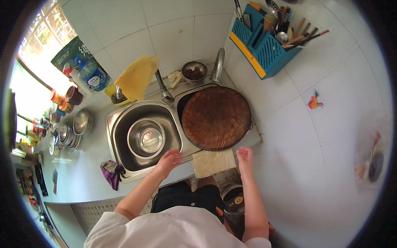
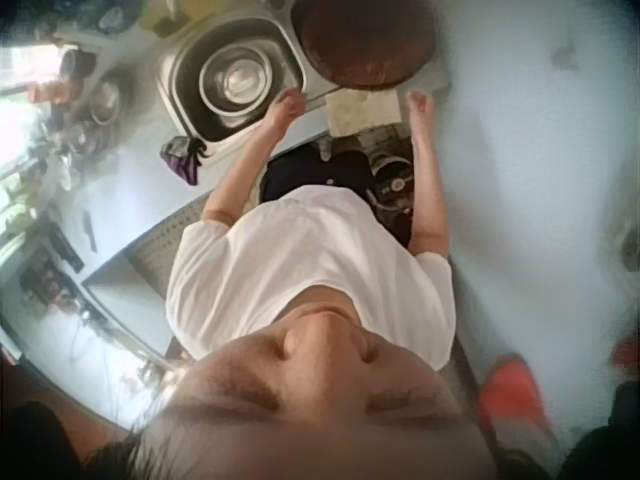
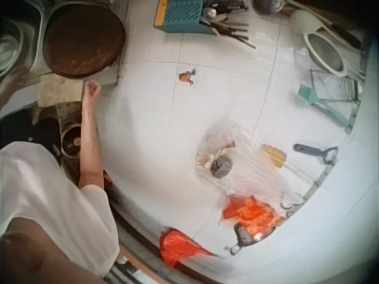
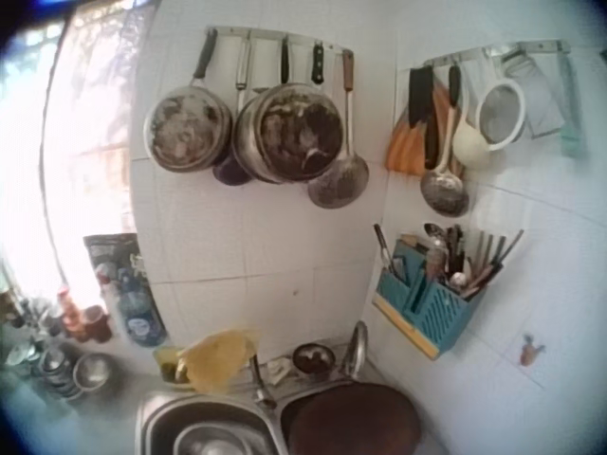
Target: The person rinses a purple cloth, a large metal bowl, and a wooden stick in a kitchen sink under running water.
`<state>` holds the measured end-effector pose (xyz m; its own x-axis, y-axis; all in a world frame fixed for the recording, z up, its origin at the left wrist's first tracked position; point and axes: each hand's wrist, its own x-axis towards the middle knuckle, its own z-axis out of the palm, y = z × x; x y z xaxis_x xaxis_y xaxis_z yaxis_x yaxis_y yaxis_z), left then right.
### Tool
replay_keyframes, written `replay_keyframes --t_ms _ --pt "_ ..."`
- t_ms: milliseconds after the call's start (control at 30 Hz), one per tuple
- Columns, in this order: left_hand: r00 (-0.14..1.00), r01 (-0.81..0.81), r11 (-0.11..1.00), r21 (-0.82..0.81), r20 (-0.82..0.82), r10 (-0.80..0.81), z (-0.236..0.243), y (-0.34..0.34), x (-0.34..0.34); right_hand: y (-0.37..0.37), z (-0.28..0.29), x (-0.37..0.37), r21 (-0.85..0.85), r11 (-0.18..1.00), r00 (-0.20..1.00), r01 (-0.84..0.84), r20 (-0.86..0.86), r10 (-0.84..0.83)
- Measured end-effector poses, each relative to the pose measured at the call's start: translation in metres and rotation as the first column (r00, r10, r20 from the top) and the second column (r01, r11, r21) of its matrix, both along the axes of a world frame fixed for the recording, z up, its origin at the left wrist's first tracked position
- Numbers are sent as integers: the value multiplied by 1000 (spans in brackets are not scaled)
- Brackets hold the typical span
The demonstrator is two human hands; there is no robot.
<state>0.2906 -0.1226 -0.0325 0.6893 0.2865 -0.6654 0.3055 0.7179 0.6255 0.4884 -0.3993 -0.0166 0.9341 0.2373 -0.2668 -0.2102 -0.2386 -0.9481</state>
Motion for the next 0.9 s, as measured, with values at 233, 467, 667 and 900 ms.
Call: replay_keyframes --t_ms 233,467,667,900 --pt "983 -163 973 -161 -106 147 -51 -24 35 47 -14 145 -190 979 974 -74 198 112" --pt "940 -221 940 -259 -314 135 -36 -60 81 99 -58 263 -567 816 752 -115 487 444" --pt "933 -353 837 -418 -226 280 -46 -92 109 166 -47 298 -745 560 726 -361 152 671" --pt "888 -414 902 -120 -273 371 -43 -119 136 197 -67 329 -724 450 763 -523 -162 625"
